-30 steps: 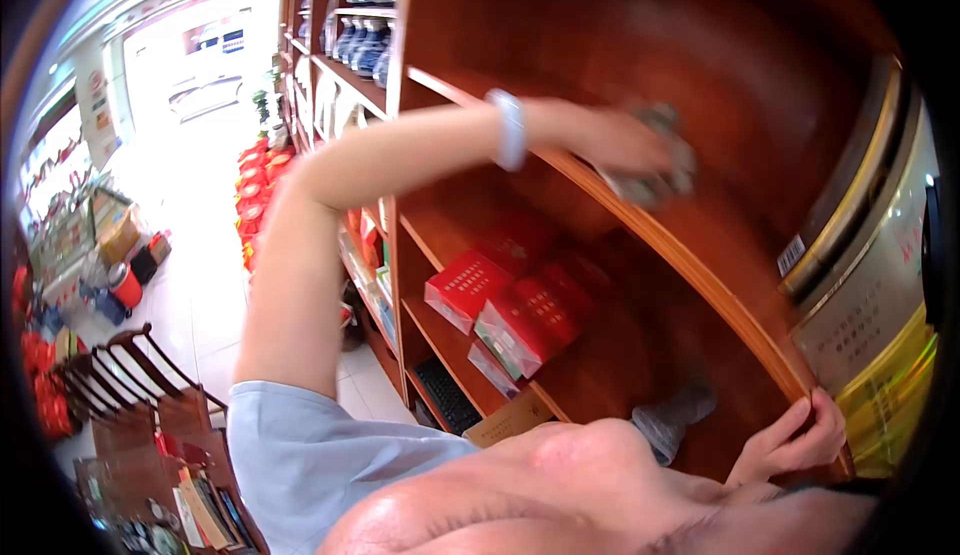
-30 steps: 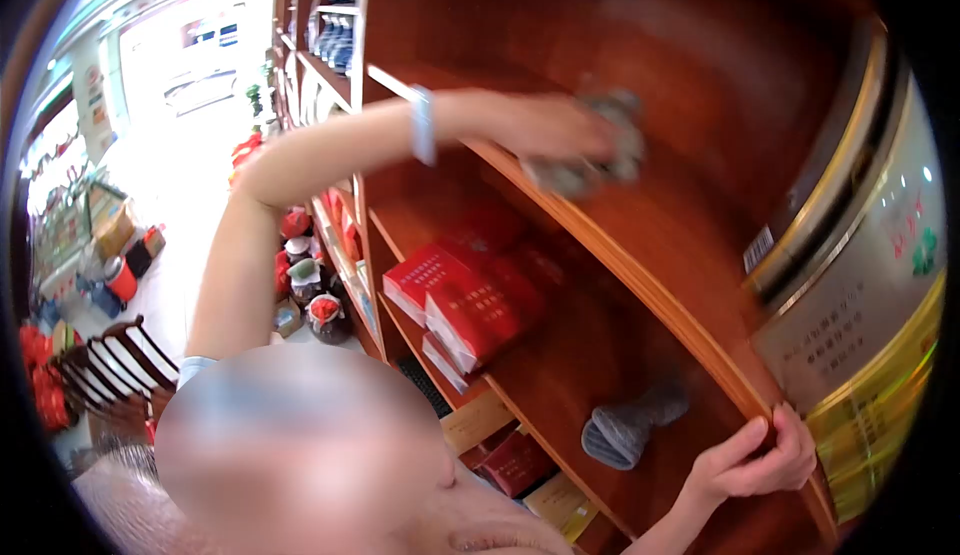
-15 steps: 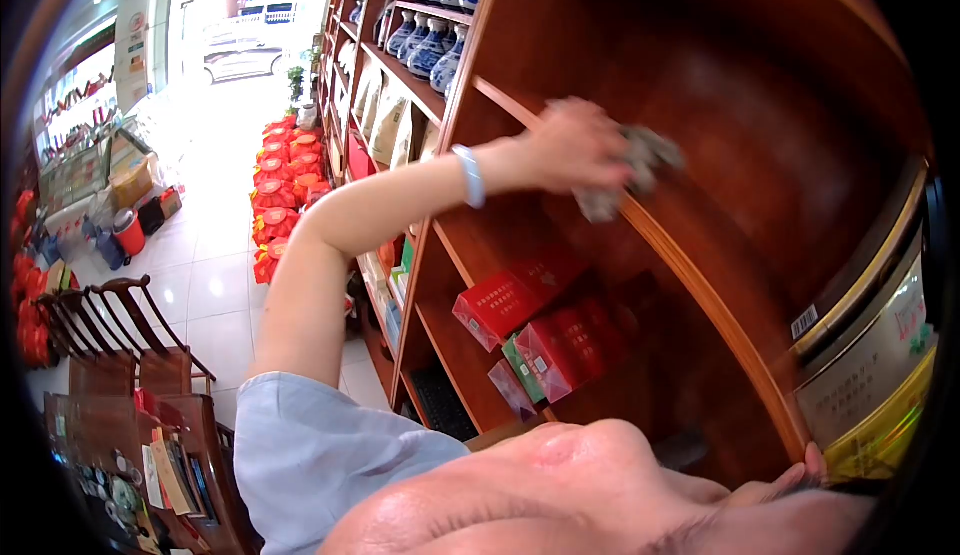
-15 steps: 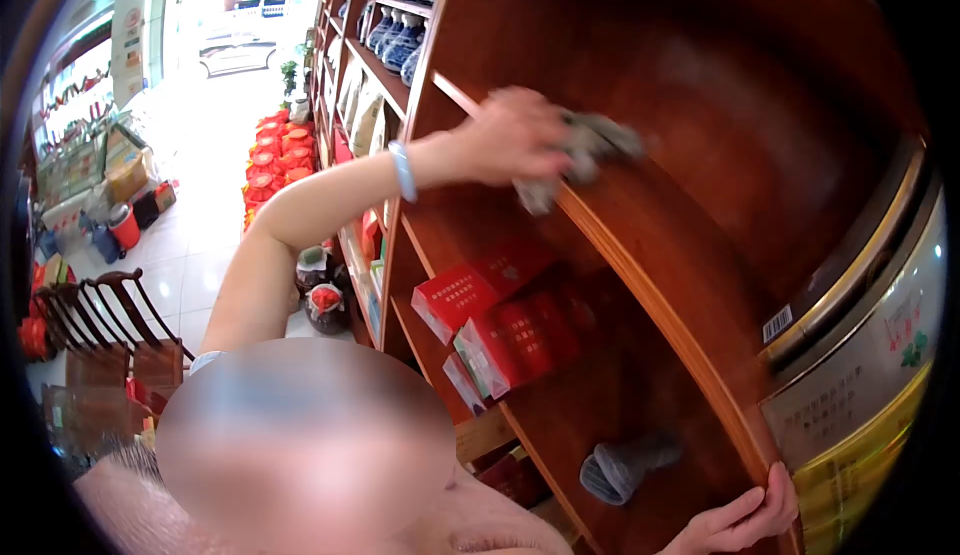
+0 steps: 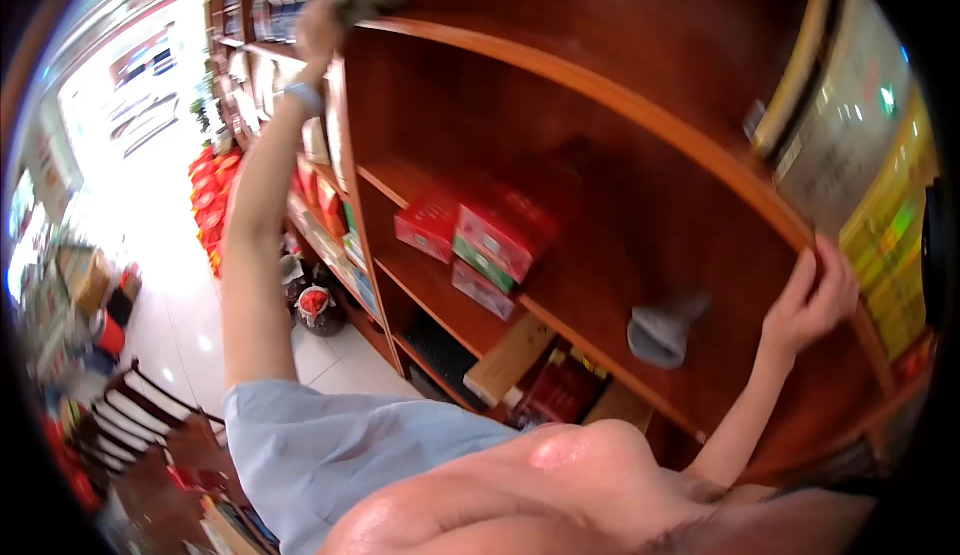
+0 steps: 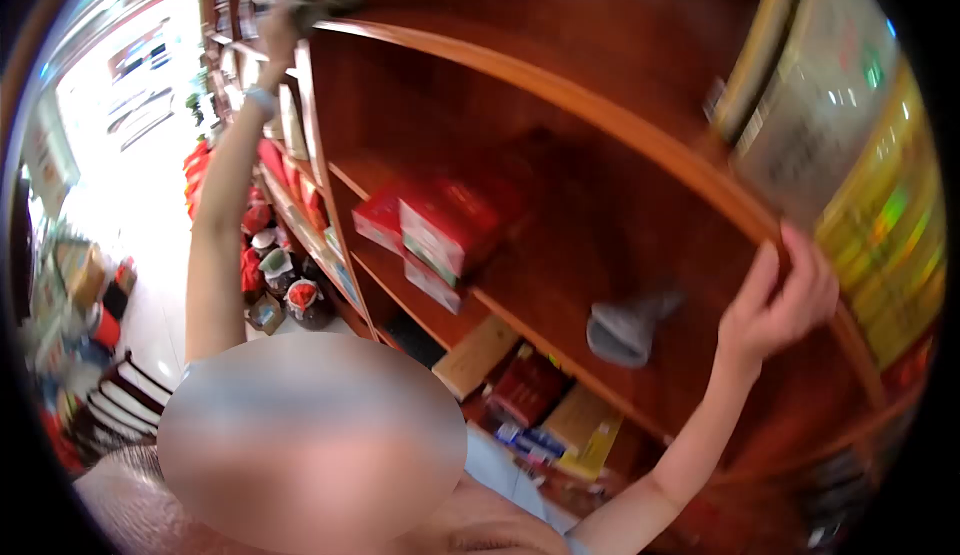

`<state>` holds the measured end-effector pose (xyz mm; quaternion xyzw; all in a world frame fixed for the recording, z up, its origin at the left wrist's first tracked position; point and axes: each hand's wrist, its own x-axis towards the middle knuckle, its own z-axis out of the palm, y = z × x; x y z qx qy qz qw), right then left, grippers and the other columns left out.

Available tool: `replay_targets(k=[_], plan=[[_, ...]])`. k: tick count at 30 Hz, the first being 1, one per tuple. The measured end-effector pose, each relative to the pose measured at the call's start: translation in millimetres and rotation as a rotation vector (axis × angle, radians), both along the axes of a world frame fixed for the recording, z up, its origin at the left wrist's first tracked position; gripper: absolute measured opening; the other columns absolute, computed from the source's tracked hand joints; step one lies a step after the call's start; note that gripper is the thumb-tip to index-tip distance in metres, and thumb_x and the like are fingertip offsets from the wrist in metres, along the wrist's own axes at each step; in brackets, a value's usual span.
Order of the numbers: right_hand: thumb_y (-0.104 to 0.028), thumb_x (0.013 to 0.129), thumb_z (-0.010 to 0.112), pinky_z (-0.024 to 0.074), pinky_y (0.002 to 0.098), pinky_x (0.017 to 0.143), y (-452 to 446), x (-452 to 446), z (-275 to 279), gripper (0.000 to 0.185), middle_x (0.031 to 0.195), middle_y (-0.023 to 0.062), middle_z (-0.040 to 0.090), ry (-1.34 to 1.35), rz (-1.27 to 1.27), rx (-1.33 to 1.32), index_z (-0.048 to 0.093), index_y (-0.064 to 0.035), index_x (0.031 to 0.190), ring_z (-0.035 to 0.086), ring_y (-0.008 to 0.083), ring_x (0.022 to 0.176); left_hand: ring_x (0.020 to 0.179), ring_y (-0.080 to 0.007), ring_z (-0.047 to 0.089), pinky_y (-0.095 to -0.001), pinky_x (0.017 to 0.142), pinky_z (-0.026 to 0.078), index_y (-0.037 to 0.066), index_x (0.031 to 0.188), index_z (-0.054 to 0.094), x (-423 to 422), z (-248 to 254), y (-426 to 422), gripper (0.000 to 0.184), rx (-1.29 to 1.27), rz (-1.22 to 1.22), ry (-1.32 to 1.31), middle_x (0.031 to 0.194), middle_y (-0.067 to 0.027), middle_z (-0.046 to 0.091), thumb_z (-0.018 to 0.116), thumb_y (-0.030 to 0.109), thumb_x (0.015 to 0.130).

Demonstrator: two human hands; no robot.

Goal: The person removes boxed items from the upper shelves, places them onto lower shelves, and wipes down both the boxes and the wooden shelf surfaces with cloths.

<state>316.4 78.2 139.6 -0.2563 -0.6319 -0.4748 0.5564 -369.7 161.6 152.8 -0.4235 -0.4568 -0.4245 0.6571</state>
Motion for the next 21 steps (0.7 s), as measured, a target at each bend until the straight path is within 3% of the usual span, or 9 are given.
replay_targets(k=[6, 9, 10, 12, 14, 16, 17, 18, 21], plan=[[-0.004, 0.081, 0.057, 0.0407, 0.0392, 0.087, -37.8, -10.7, -48.2, 0.018, 0.103, 0.0141, 0.06, 0.022, 0.351, -0.183, 0.06, 0.0016, 0.098, 0.054, 0.0304, 0.095, 0.084, -0.0281, 0.063, -0.0371, 0.072, 0.05, 0.008, 0.104, 0.059, 82.2, -73.1, -121.0, 0.026, -0.297, -0.245, -0.343, 0.099, -0.015, 0.064, 0.061, 0.021, 0.082], [0.001, 0.077, 0.058, 0.0468, 0.0368, 0.077, -63.4, -31.0, -104.7, 0.014, 0.093, 0.0136, 0.062, 0.028, 0.643, -0.753, 0.061, 0.0009, 0.09, 0.058, 0.0257, 0.083, 0.087, -0.0243, 0.062, -0.0345, 0.076, 0.05, 0.002, 0.099, 0.06, 122.6, -110.2, -177.1, 0.022, -0.231, -1.675, -1.012, 0.101, -0.012, 0.063, 0.063, 0.011, 0.079], [-0.001, 0.078, 0.061, 0.0473, 0.0319, 0.077, -69.4, -46.3, -136.0, 0.016, 0.099, 0.0118, 0.061, 0.132, 0.771, -1.061, 0.061, -0.0014, 0.094, 0.059, 0.0218, 0.084, 0.083, -0.0237, 0.062, -0.0334, 0.073, 0.05, 0.001, 0.101, 0.059, 149.7, -124.9, -195.7, 0.023, -0.501, -1.202, -0.83, 0.094, -0.0116, 0.064, 0.055, 0.016, 0.084], [-0.006, 0.081, 0.062, 0.0475, 0.0276, 0.081, -77.9, -80.0, -192.6, 0.045, 0.116, 0.0068, 0.053, 0.316, 1.162, -1.766, 0.047, -0.0074, 0.124, 0.057, 0.0145, 0.094, 0.083, -0.0242, 0.061, -0.0344, 0.07, 0.048, -0.001, 0.093, 0.061, 195.2, -161.3, -213.2, 0.017, -0.784, -1.092, -0.616, 0.089, -0.0107, 0.063, 0.05, 0.008, 0.084], [-0.024, 0.081, 0.066, 0.0449, 0.0333, 0.09, -105.3, -117.9, -236.9, 0.063, 0.125, 0.0051, 0.046, 0.53, 1.704, -2.056, 0.033, -0.0131, 0.134, 0.051, 0.0161, 0.109, 0.077, -0.0273, 0.057, -0.0375, 0.065, 0.045, -0.003, 0.085, 0.059, 260.3, -177.3, -219.7, 0.012, -1.032, -1.105, -0.429, 0.081, -0.0122, 0.059, 0.051, 0.004, 0.081], [-0.029, 0.078, 0.071, 0.0447, 0.0348, 0.091, -115.9, -132.3, -260.6, 0.072, 0.127, 0.0021, 0.044, 0.639, 2.039, -2.028, 0.031, -0.0148, 0.135, 0.049, 0.016, 0.112, 0.066, -0.0329, 0.051, -0.0425, 0.058, 0.04, -0.003, 0.078, 0.054, 345.0, -172.4, -219.0, 0.008, -1.303, -1.225, -0.309, 0.071, -0.0162, 0.051, 0.056, 0.005, 0.075], [-0.034, 0.076, 0.072, 0.0441, 0.0372, 0.093, -119.3, -124.0, -271.8, 0.073, 0.126, 0.0019, 0.044, 0.963, 2.123, -2.003, 0.031, -0.0162, 0.135, 0.049, 0.0172, 0.113, 0.072, -0.0331, 0.052, -0.0432, 0.063, 0.041, -0.003, 0.088, 0.055, 392.4, -182.4, -199.2, 0.018, -1.245, -1.118, 0.142, 0.08, -0.0174, 0.053, 0.059, 0.012, 0.077], [-0.038, 0.075, 0.073, 0.0434, 0.0395, 0.094, -121.5, -116.6, -278.5, 0.075, 0.126, 0.0017, 0.045, 1.259, 2.214, -1.97, 0.031, -0.0176, 0.134, 0.048, 0.0184, 0.114, 0.08, -0.0338, 0.052, -0.0429, 0.069, 0.042, -0.003, 0.097, 0.055, 420.7, -186.1, -195.6, 0.027, -1.23, -1.161, 0.065, 0.093, -0.02, 0.053, 0.06, 0.017, 0.078], [-0.023, 0.077, 0.07, 0.0472, 0.043, 0.09, -124.3, -64.6, -251.6, 0.065, 0.122, 0.0056, 0.048, 1.481, 1.878, -1.543, 0.034, -0.0166, 0.131, 0.051, 0.0237, 0.112, 0.106, -0.04, 0.046, -0.0443, 0.091, 0.039, -0.007, 0.113, 0.05, 466.9, -181.9, -164.6, 0.045, -1.551, -1.489, -0.074, 0.114, -0.0245, 0.048, 0.055, 0.03, 0.087]])
